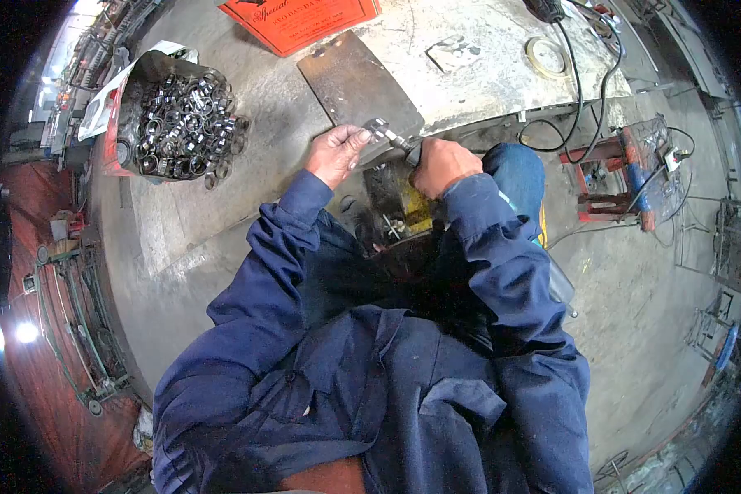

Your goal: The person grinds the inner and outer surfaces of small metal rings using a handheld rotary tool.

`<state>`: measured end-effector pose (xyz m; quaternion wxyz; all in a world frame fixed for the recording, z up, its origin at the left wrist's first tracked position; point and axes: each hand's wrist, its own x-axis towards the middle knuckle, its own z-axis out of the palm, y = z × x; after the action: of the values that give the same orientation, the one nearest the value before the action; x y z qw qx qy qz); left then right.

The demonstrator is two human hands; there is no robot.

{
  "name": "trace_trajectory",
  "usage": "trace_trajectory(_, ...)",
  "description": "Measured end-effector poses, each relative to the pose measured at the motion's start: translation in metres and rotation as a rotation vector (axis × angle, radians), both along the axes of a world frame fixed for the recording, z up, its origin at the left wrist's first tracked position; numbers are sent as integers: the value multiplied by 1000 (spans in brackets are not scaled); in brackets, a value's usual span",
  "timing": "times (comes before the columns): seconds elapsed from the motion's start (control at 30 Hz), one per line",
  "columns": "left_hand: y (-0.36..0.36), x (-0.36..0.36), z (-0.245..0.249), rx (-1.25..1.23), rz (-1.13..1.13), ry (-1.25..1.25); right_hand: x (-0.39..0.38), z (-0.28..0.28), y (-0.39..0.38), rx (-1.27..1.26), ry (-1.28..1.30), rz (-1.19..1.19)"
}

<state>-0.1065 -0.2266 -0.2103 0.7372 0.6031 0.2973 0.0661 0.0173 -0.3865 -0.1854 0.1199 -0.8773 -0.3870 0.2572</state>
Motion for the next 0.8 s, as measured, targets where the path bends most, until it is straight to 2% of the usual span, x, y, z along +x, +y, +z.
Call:
trace_trajectory(0.2, 1, 4, -8, 2, -6, -118, -2, 2, 0, 23, 13, 39)
trace_trajectory(0.27, -1, 2, -5, 53, 4, -30, 3, 0, 2, -14, -13, 10)
trace_trajectory(0.5, 0, 1, 2, -5, -5, -42, -3, -4, -3, 19, 7, 52)
trace_trajectory(0.8, 1, 3, 1, 21, -10, -22, -5, 5, 1, -58, 15, 42)
